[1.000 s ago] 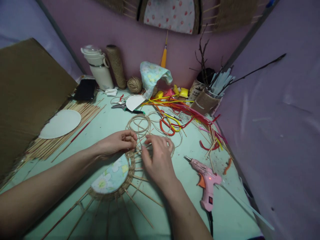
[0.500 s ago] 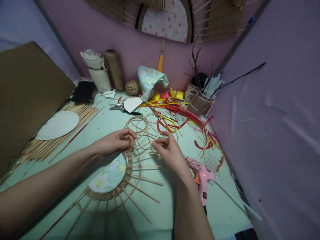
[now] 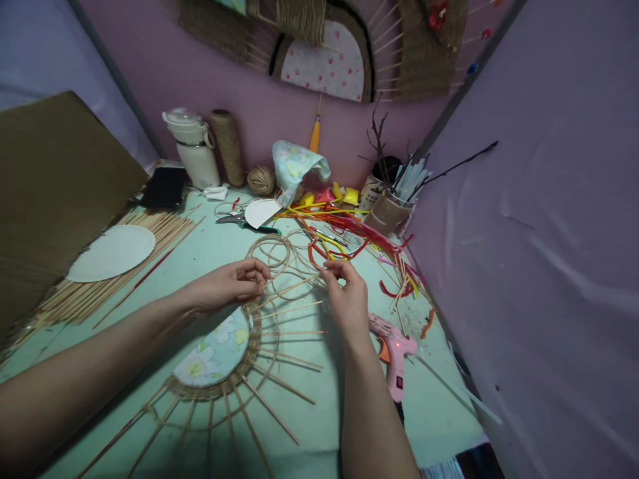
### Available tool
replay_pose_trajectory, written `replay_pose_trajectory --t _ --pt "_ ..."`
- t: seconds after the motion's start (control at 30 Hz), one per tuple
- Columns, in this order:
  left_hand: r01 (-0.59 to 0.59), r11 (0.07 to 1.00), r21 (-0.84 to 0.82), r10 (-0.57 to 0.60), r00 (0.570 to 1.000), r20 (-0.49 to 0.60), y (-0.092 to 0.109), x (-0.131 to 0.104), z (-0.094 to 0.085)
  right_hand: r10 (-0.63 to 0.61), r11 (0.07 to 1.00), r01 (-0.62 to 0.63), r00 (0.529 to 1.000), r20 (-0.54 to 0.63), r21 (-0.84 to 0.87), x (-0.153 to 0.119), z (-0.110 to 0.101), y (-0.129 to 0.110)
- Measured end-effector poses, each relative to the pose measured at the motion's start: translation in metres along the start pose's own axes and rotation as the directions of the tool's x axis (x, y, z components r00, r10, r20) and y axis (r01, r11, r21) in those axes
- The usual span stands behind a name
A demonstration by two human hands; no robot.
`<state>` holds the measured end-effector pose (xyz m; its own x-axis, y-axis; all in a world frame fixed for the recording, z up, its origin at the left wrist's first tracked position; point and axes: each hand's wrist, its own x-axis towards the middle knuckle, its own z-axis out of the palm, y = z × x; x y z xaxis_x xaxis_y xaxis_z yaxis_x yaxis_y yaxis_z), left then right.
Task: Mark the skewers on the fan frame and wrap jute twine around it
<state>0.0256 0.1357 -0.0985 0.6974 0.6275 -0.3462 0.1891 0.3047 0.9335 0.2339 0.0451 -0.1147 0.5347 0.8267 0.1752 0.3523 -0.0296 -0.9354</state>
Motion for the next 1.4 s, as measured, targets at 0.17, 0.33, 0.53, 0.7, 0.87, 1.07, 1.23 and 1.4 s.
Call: replay_pose_trajectory --t 0.17,0.33,0.53,0.7,0.87,1.07,1.23,1.4 --pt "0.000 0.999 -0.033 0.000 1.000 0.004 0.002 -0.002 0.001 -0.053 0.999 0.053 0.996 -0.070 -0.010 0.000 0.000 0.000" --pt "0.010 0.998 -0.056 -0.010 1.000 0.005 0.004 -0.004 0.002 -0.038 0.999 0.038 0.997 -0.069 -0.003 0.001 -0.001 0.004" --pt "0.023 0.997 -0.075 -0.023 1.000 0.010 0.005 -0.005 0.003 -0.020 1.000 0.022 0.997 -0.080 0.015 0.002 0.001 0.006" --pt "0.019 0.990 -0.137 -0.022 1.000 -0.017 0.008 -0.003 -0.002 0.048 0.998 -0.048 0.999 0.004 -0.039 0.002 0.001 0.007" --pt "-0.019 0.973 -0.231 -0.024 0.983 -0.184 0.017 -0.003 -0.007 0.022 0.998 -0.020 0.999 0.040 -0.065 0.000 0.001 0.006" --pt "-0.159 0.959 -0.237 0.097 0.963 -0.252 0.024 -0.006 -0.008 -0.006 0.996 0.015 0.995 0.097 -0.091 -0.001 -0.001 0.004" --pt "-0.279 0.943 -0.179 0.215 0.925 -0.312 0.026 -0.008 -0.013 0.001 0.993 0.023 0.979 0.206 -0.113 -0.003 0.001 0.001" --pt "-0.370 0.922 -0.112 0.310 0.880 -0.361 0.031 -0.009 -0.020 0.008 0.999 0.007 0.942 0.335 -0.042 -0.007 0.005 -0.004"
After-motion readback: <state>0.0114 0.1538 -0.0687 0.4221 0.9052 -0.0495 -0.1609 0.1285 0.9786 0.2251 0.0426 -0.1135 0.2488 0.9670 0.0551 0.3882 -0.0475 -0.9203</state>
